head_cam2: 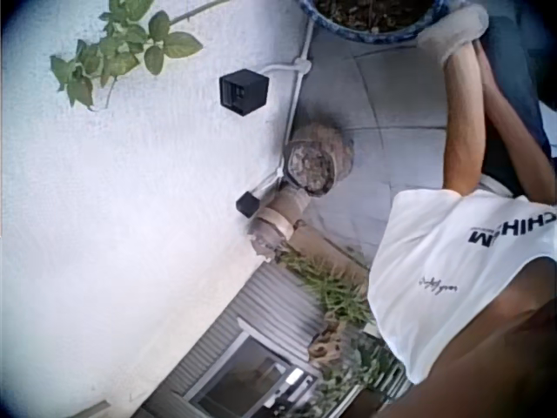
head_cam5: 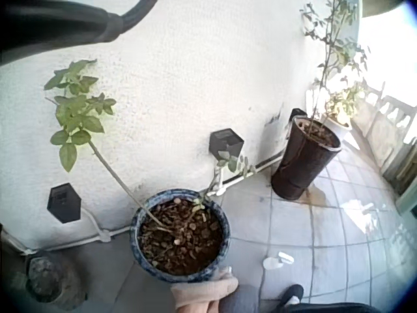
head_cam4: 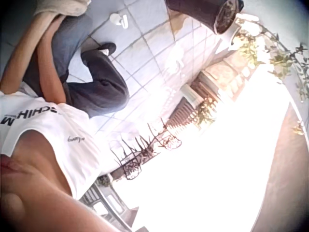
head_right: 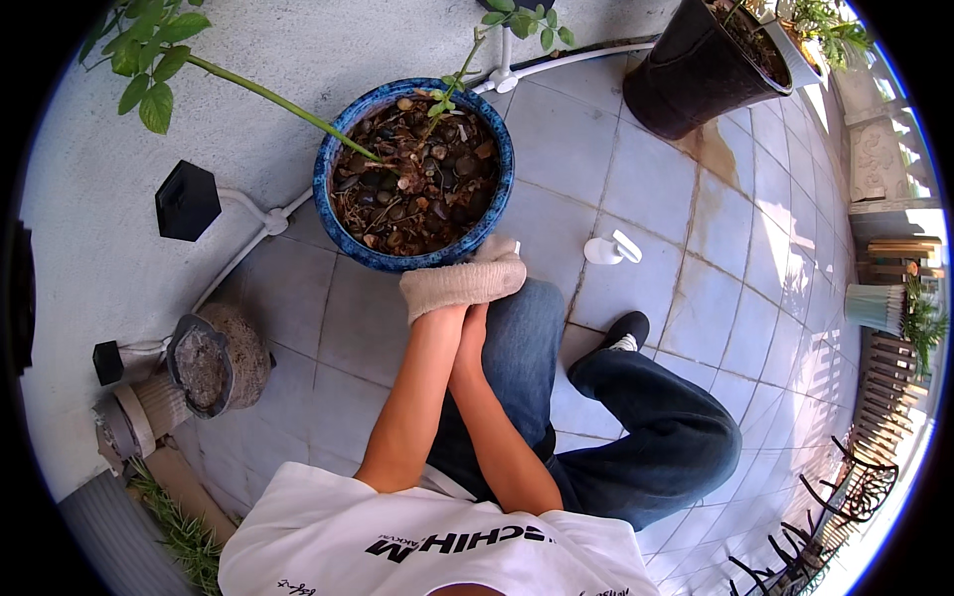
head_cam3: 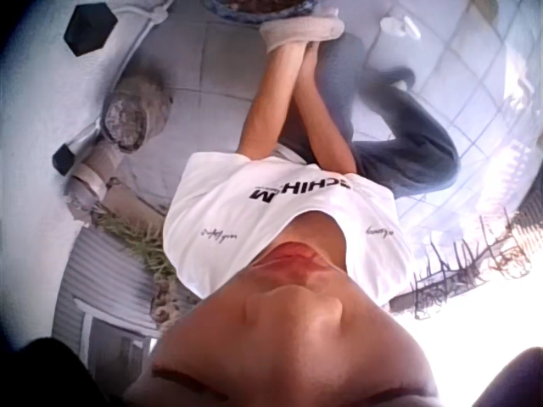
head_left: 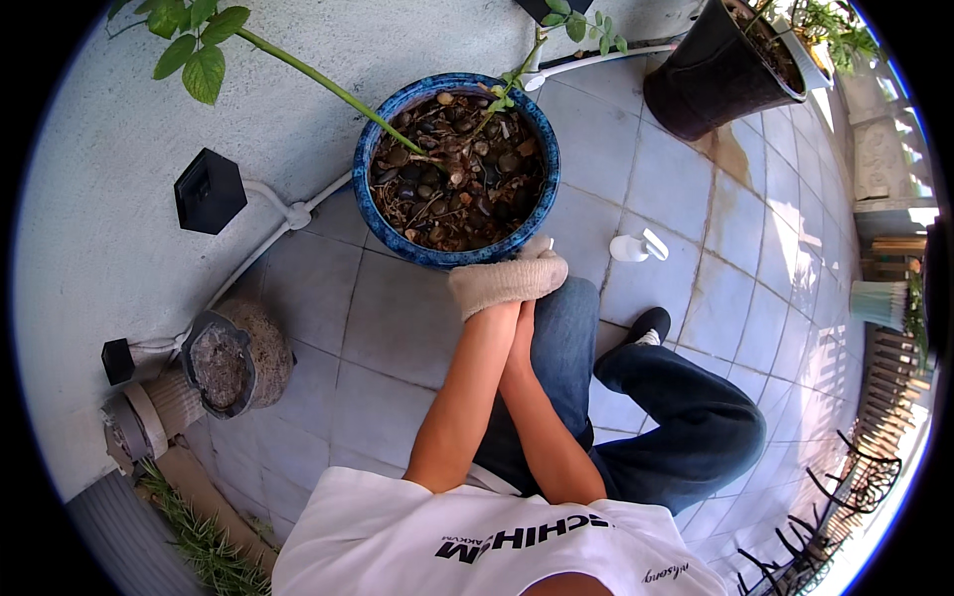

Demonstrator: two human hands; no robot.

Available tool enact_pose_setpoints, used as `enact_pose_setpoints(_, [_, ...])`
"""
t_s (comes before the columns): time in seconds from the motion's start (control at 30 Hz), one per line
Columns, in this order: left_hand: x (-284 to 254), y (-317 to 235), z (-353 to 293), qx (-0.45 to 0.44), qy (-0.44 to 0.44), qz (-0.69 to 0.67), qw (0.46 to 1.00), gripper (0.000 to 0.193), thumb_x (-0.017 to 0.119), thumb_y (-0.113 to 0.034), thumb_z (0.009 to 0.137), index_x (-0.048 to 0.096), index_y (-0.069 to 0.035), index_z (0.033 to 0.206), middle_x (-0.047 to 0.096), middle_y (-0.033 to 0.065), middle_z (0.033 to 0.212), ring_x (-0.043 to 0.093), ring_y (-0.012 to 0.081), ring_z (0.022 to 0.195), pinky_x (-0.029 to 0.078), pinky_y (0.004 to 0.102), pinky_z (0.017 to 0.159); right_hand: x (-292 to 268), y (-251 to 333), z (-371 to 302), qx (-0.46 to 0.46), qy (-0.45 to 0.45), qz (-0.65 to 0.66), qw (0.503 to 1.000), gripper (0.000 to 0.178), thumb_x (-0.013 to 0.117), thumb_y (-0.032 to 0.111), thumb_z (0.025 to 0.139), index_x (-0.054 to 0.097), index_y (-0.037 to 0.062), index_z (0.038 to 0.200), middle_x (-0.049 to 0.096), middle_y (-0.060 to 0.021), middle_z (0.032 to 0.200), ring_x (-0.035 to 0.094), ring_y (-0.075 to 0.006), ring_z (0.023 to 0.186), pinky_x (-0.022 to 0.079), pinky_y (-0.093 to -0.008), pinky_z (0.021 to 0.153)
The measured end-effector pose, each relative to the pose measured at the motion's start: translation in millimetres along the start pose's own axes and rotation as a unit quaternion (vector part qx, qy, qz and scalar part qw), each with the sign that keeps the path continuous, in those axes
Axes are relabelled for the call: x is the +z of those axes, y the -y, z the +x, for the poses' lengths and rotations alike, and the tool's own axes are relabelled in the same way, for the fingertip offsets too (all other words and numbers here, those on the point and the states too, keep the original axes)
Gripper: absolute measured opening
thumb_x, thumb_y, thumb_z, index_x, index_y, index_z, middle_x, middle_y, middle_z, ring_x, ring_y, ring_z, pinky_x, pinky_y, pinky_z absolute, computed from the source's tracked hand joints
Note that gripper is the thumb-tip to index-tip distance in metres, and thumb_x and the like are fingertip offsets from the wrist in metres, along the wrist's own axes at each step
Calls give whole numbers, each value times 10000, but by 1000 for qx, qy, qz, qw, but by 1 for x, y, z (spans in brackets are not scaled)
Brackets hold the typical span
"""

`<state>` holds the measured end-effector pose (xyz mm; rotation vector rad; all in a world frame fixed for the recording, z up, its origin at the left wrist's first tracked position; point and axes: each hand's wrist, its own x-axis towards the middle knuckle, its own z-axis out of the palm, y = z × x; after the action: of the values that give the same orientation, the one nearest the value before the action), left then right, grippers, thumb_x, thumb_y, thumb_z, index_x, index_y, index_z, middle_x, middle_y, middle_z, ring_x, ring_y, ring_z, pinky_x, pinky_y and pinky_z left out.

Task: The person sprays liquid from a bottle onto the surface of various potted plants and wipes the pots and leaves with a cloth.

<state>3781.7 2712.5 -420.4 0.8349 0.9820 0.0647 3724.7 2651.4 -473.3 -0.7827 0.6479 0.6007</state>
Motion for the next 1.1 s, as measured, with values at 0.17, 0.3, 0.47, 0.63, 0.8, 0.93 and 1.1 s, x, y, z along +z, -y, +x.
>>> enact_pose_setpoints(0.17, [-42,44,17,52,49,-342,937,274,648,-153,866,599,-22,1102,634,58,1139,595,193,1069,486,315,914,10,5,46,-119,49,-17,992,495,390,494,1014,494,103,1301,569,-64,1229,539,-207,1130,430,-337,985])
enact_pose_setpoints(0.3, [-63,38,-31,73,-12,-114,991,253,573,-164,955,578,-25,1166,607,82,1168,582,201,1080,454,322,957,22,44,73,-97,65,-27,993,504,409,506,1003,482,115,1312,591,-49,1181,555,-196,1087,441,-350,968])
enact_pose_setpoints(0.47, [-127,9,-22,352,-193,150,904,200,497,-9,943,547,-5,1136,582,71,1118,548,153,1044,426,292,933,79,98,95,-230,76,-182,953,617,345,505,1027,278,106,1494,400,-102,1429,397,-229,1295,315,-362,1091])
enact_pose_setpoints(0.63, [-83,-34,4,563,-242,240,753,290,457,21,934,512,-7,1217,518,130,1262,488,209,1160,391,347,1000,69,132,155,-113,174,-124,970,560,343,481,1033,446,66,1395,531,-98,1288,511,-193,1129,395,-335,1006])
enact_pose_setpoints(0.8, [-61,5,-21,567,-129,317,749,336,434,44,925,476,16,1258,466,164,1328,457,256,1246,365,369,1037,79,123,164,-332,206,-232,891,423,382,358,1049,498,57,1323,553,-77,1215,520,-166,1037,421,-309,965])
enact_pose_setpoints(0.93, [-56,41,-49,556,-34,320,766,279,422,80,901,533,19,1149,538,165,1238,519,277,1176,418,406,999,65,115,184,-155,317,38,935,364,382,321,1055,532,62,1262,569,8,1178,502,-131,1039,385,-297,1008])
enact_pose_setpoints(1.1, [-37,54,-69,536,50,360,762,230,428,111,883,555,11,1047,648,142,1009,602,279,1027,441,450,974,45,104,175,-243,228,-96,938,415,519,310,864,508,52,1190,520,-53,1118,465,-224,1001,372,-362,968])
